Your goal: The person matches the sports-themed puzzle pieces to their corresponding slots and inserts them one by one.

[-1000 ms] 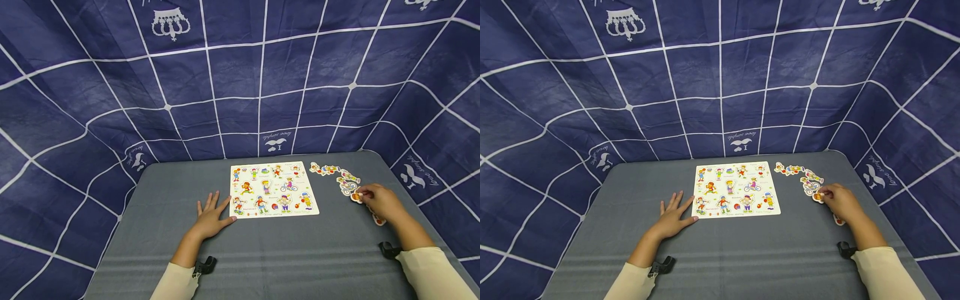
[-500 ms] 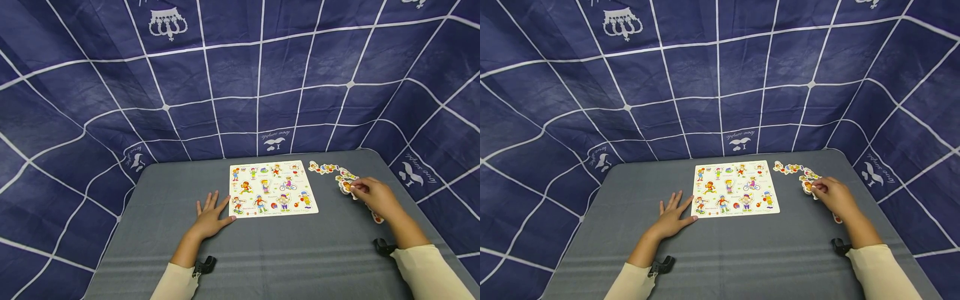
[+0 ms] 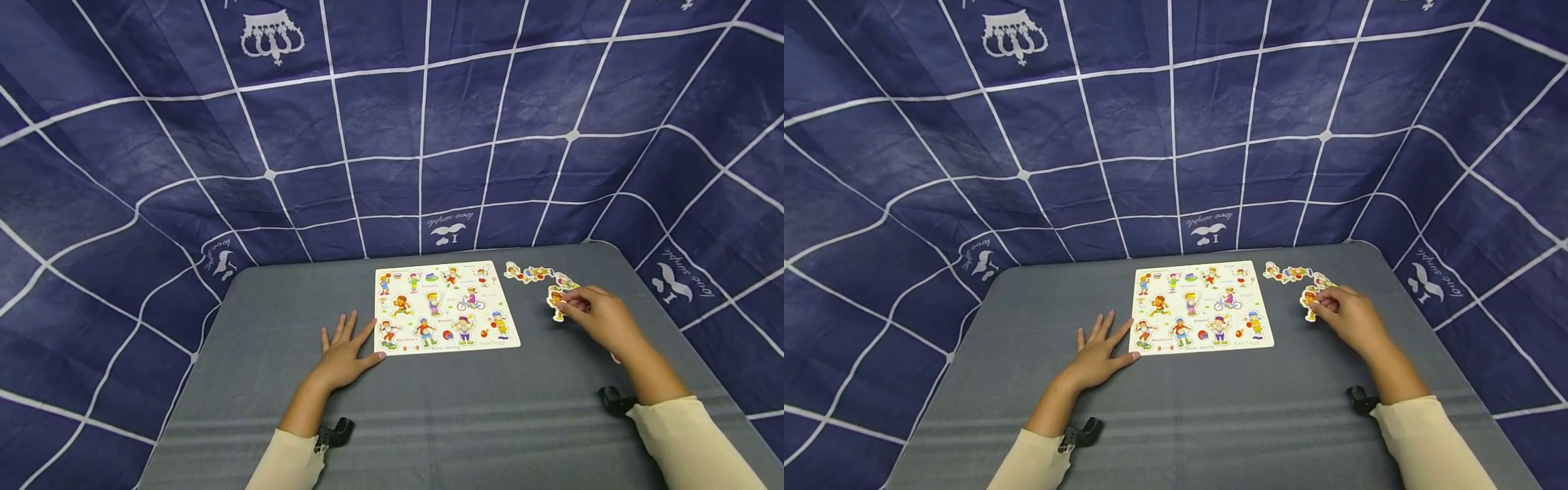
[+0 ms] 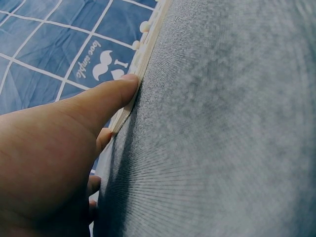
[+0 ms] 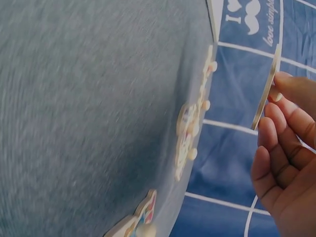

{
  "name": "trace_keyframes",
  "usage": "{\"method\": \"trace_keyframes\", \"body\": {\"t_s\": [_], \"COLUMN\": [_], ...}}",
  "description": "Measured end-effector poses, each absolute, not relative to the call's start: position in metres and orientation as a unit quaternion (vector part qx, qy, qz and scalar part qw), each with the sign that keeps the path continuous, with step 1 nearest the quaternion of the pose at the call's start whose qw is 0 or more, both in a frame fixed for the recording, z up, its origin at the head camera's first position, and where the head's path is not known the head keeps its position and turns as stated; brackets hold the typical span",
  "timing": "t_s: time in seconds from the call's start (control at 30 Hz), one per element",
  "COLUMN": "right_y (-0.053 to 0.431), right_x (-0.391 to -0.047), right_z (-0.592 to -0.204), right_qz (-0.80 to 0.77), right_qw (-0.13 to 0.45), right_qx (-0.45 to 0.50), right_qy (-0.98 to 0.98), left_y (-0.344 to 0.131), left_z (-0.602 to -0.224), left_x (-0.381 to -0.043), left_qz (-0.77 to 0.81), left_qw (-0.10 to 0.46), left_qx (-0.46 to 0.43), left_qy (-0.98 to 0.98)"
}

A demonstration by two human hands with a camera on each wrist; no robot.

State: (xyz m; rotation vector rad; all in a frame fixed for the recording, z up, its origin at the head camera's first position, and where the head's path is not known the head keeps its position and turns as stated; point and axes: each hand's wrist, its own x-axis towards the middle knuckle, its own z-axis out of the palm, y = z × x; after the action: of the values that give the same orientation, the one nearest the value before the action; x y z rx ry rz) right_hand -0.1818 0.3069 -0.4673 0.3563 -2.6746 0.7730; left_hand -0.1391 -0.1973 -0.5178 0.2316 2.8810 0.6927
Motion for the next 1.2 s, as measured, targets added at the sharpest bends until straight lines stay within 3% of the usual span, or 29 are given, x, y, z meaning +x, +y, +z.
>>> {"method": "trace_keyframes", "body": {"t_s": [0.4,1.2], "right_y": [0.287,0.245], "right_x": [-0.187,-0.191], "right_z": [-0.463,-0.462], "right_qz": [0.274,0.342], "right_qw": [0.182,0.145], "right_qx": [0.142,0.178], "right_qy": [-0.933,-0.911], "left_y": [-0.198,-0.196], "left_z": [-0.519,-0.514], "left_x": [-0.139,-0.136], "left_qz": [0.232,0.238], "left_qw": [0.085,0.083], "left_qx": [0.078,0.077], "left_qy": [0.966,0.965]}}
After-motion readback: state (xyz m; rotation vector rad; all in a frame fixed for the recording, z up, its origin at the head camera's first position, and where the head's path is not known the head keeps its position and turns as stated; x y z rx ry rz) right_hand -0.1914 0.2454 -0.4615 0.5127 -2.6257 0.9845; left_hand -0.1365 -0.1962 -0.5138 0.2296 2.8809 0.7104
